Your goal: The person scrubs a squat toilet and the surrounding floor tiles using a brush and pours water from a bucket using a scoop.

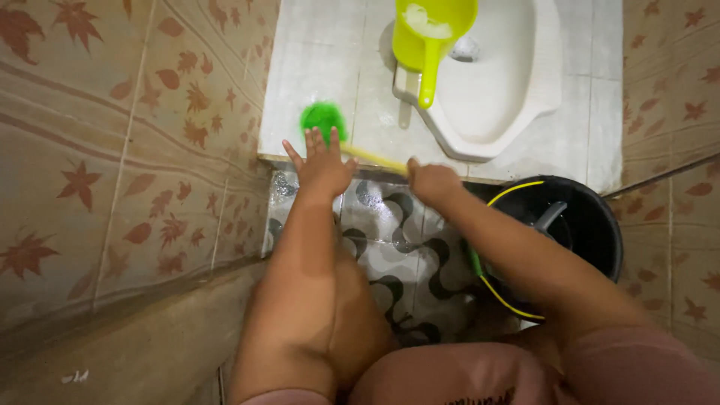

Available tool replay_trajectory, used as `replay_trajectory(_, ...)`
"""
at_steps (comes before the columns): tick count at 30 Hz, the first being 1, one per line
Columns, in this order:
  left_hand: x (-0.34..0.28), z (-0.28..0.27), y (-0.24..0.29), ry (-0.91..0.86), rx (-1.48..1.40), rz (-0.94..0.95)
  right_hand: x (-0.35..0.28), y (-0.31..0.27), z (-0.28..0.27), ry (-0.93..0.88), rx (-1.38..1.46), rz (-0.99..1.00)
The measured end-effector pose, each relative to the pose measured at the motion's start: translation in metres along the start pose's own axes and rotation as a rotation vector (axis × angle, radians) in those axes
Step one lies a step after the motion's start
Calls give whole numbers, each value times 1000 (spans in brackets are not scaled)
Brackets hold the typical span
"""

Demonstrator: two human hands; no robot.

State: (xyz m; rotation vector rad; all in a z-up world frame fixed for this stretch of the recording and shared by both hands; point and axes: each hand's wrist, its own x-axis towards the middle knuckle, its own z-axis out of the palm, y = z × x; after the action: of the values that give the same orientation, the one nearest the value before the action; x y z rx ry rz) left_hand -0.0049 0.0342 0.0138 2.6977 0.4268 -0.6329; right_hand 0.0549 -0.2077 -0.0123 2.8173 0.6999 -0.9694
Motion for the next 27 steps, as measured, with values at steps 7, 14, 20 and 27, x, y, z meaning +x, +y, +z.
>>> replay_trajectory(7, 0, 1, -7, 9, 23, -16, 54, 0, -16, 173, 146, 155)
replay_trajectory(14, -1, -5, -7, 5, -23, -66, 26, -44, 6, 14, 47, -84)
replay_trajectory(20, -1, -3, -13, -27, 23, -92, 80, -6, -6, 191, 273, 189)
replay_trajectory(27, 0, 7, -17, -13, 42, -64, 65, -33, 23, 4, 62, -79)
